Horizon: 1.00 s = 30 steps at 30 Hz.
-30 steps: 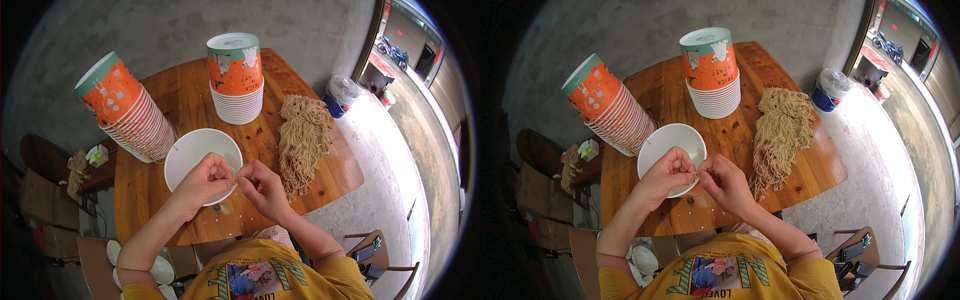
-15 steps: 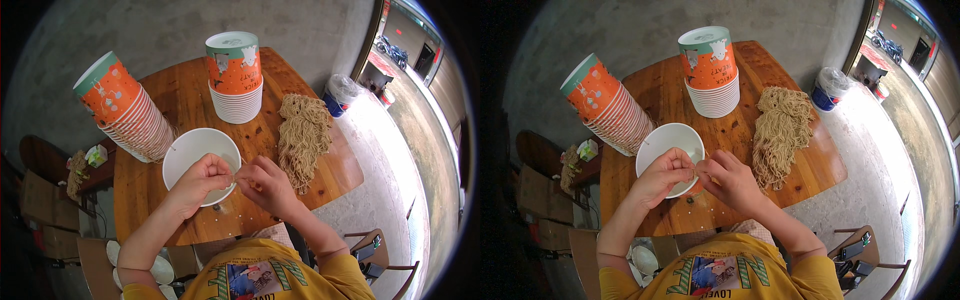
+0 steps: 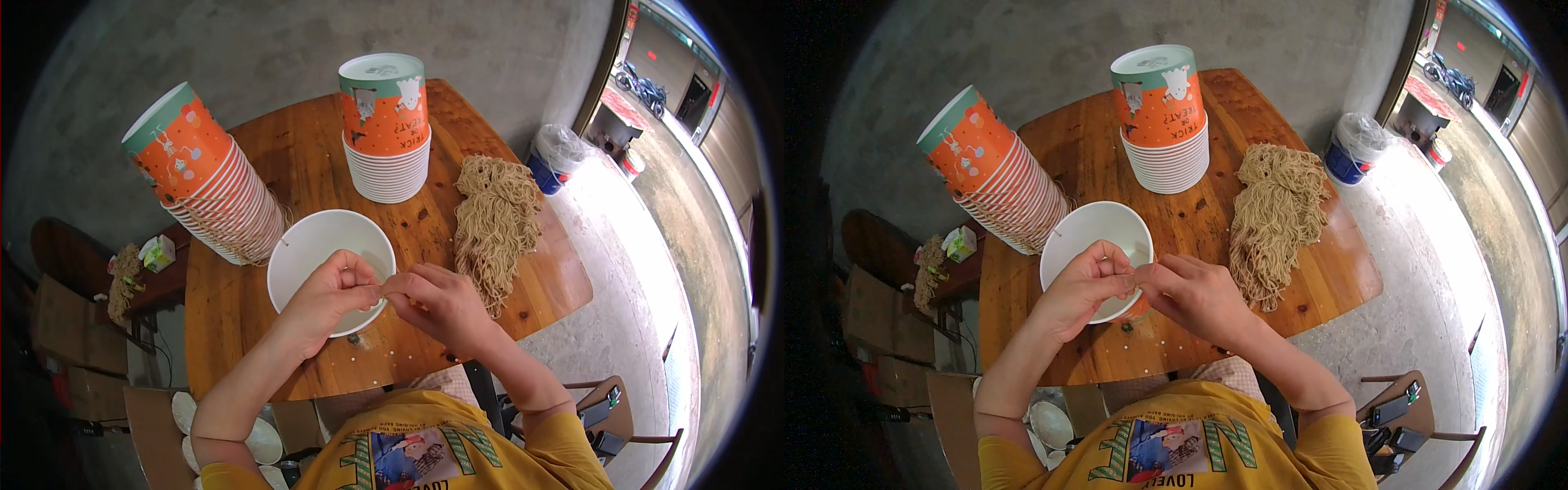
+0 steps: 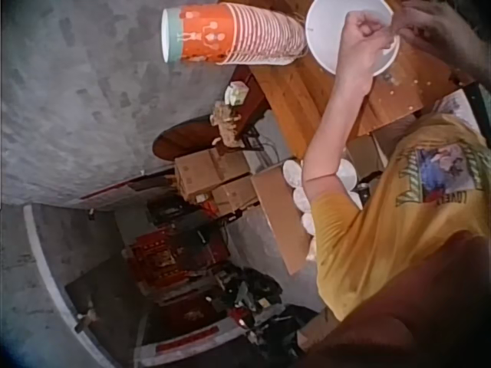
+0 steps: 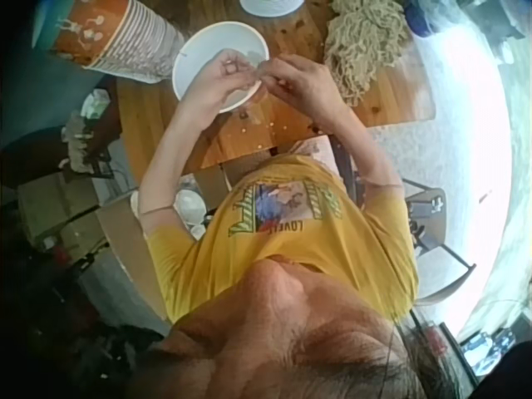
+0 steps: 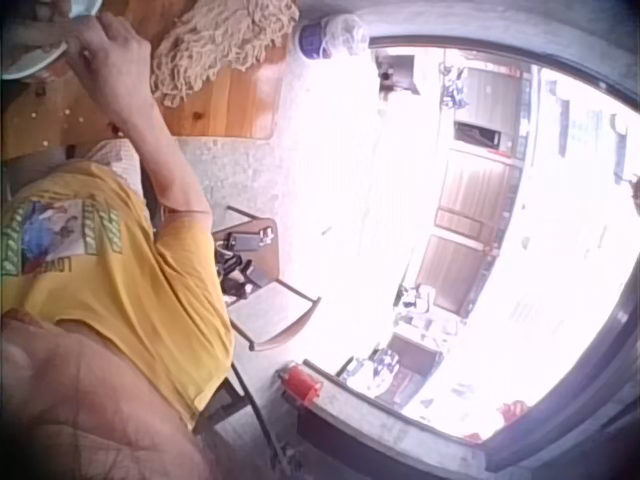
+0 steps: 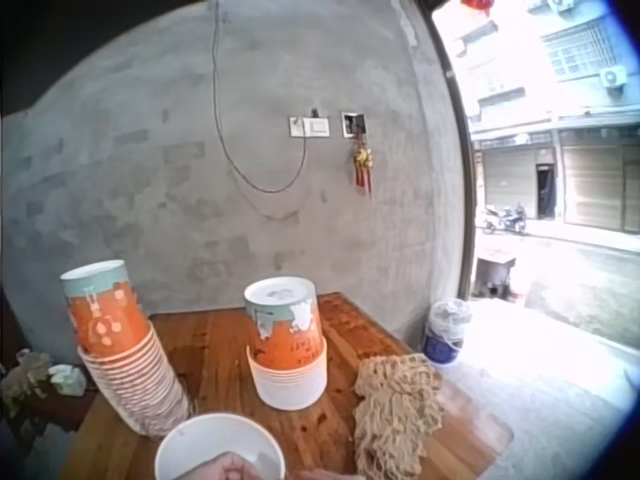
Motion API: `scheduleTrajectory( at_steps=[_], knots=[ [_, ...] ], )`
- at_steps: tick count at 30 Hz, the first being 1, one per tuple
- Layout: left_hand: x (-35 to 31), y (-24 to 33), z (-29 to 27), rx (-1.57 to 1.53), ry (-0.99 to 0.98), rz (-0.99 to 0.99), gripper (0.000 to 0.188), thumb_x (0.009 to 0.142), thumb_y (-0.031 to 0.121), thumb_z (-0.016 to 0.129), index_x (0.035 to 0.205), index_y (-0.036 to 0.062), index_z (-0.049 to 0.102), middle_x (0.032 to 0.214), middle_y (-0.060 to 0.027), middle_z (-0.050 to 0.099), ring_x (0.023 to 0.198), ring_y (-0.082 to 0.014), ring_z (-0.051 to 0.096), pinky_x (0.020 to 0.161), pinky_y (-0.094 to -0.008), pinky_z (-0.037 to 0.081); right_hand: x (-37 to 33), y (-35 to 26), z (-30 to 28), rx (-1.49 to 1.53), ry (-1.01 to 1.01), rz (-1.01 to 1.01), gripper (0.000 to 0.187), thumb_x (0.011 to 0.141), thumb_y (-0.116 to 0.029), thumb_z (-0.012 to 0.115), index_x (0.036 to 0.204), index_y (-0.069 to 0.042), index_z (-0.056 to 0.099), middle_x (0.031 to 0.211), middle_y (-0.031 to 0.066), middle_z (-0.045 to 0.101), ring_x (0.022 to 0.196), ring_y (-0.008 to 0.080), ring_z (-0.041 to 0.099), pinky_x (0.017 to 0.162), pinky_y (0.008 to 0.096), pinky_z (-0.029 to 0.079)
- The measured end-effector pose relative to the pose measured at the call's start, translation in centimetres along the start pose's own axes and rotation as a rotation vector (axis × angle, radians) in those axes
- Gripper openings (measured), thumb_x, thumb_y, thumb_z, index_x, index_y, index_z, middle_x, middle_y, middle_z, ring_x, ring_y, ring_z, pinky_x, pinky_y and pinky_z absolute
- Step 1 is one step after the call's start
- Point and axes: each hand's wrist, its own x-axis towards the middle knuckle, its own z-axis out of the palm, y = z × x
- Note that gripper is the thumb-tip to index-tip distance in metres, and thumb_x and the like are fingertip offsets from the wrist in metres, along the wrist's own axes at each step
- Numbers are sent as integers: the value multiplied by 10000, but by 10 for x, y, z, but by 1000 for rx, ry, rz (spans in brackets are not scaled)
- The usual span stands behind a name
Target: Threading a thin string through holes in paper cups and stacking them as part of a packaging process.
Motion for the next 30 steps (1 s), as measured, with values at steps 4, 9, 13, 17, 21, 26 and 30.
scheduleTrajectory(
  at_steps=[4, 9, 13, 17, 21, 26, 30],
  knots=[
    [-2, 2, 4, 27, 25, -16, 242, 868, 6, 662, 1021, 55, 481, 927, -44, 599, 831, -115, 565, 763, -245, 461, 1, 3, -1, -33, 11, -16, 287, 776, -88, 706, 1043, -131, 610, 825, 54, 599, 736, 257, 630, 599, 369, 528],
    [-3, 2, 7, 17, 64, -23, 253, 878, -21, 644, 1035, 62, 464, 913, -62, 605, 818, -129, 571, 755, -250, 466, 4, 0, -3, -86, 64, -50, 211, 762, -16, 702, 941, -113, 648, 812, 36, 597, 735, 227, 620, 606, 337, 526],
    [-3, 0, 4, 17, 51, -19, 286, 883, 11, 654, 1065, 53, 437, 928, -74, 615, 821, -128, 573, 748, -250, 469, 5, -2, -2, -69, 70, -61, 207, 753, -23, 711, 928, -110, 642, 845, 37, 592, 753, 228, 614, 612, 339, 527],
    [-3, 0, 3, 12, 35, -19, 324, 888, 41, 662, 1091, 41, 410, 934, -81, 620, 820, -128, 578, 742, -253, 475, 5, 1, -2, -98, 61, -104, 220, 738, -27, 720, 925, -105, 636, 839, 37, 585, 739, 231, 595, 606, 336, 520],
    [-4, 0, 5, 25, 39, -29, 331, 890, 42, 661, 1098, 41, 403, 927, -83, 617, 813, -132, 584, 741, -255, 479, 10, 2, -3, -138, 70, -166, 232, 719, -25, 714, 916, -103, 620, 819, 34, 572, 702, 231, 566, 586, 336, 506],
    [-6, 1, 11, 101, 66, -19, 354, 887, 39, 661, 1114, 54, 389, 983, -86, 599, 877, -129, 572, 771, -262, 475, 16, 2, 1, -236, 103, -237, 228, 665, 0, 675, 834, -89, 551, 783, 35, 545, 657, 230, 534, 504, 326, 470],
    [-6, -4, 12, 164, 74, -2, 349, 887, 31, 649, 1120, 60, 391, 1013, -83, 586, 920, -129, 558, 798, -270, 468, 16, 1, 3, -251, 98, -237, 217, 661, 4, 660, 818, -78, 533, 789, 43, 549, 660, 231, 539, 484, 326, 465]
  ],
)
